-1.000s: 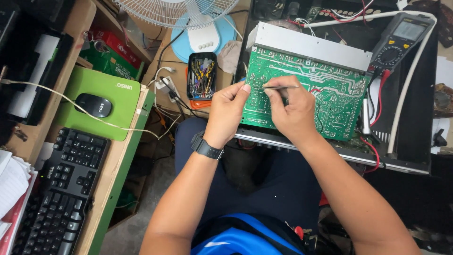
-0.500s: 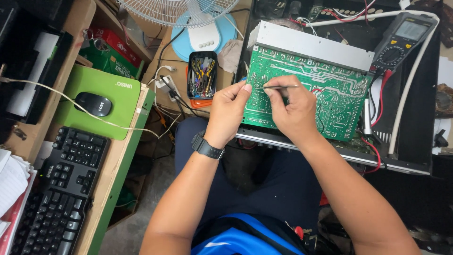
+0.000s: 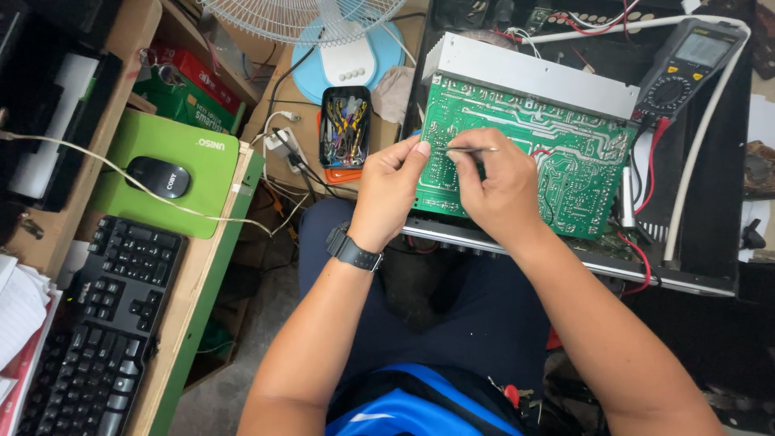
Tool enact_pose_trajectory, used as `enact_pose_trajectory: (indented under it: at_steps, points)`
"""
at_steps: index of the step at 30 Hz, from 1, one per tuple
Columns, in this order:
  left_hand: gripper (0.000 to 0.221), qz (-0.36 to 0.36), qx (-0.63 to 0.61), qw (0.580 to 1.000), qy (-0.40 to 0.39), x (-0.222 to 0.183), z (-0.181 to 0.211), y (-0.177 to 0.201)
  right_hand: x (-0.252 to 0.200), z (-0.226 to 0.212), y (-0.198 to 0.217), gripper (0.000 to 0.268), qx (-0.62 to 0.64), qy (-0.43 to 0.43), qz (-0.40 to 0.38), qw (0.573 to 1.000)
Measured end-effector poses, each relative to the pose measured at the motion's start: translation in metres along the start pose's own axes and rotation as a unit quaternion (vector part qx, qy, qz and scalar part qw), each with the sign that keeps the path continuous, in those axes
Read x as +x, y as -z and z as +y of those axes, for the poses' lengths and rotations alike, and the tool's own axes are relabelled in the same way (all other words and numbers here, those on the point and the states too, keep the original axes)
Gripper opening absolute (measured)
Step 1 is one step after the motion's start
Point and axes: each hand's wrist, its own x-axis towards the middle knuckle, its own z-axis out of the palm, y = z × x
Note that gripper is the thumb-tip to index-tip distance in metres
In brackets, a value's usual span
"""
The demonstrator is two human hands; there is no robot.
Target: Soldering and inspecting components on a printed circuit board during an electronics repair task.
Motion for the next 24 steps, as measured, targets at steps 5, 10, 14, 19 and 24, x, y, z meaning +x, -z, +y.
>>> enact_pose_trajectory:
  at_steps: [5, 10, 14, 19, 24]
  points:
    - [0.032, -0.007, -0.061, 0.998, 0.026, 0.007, -0.010, 0.001, 0.001, 0.008, 0.012, 0.013, 0.088, -0.058, 0.045, 0.993]
    - [0.032, -0.050, -0.173, 0.981, 0.072, 0.007, 0.003, 0.002, 0.034, -0.002, 0.051, 0.004, 0.094, -0.052, 0.047, 0.993]
    - [0.033, -0.111, -0.151, 0.974, 0.126, 0.007, 0.019, 0.004, 0.060, -0.010, 0.071, 0.031, 0.115, -0.136, -0.010, 0.984]
    - [0.028, -0.168, -0.159, 0.962, 0.149, 0.019, 0.007, 0.017, 0.075, 0.039, 0.067, 0.033, -0.068, 0.009, -0.055, 0.996]
    - [0.031, -0.193, -0.179, 0.947, 0.186, 0.025, 0.009, 0.018, 0.091, 0.048, 0.067, 0.055, -0.244, -0.039, -0.159, 0.956]
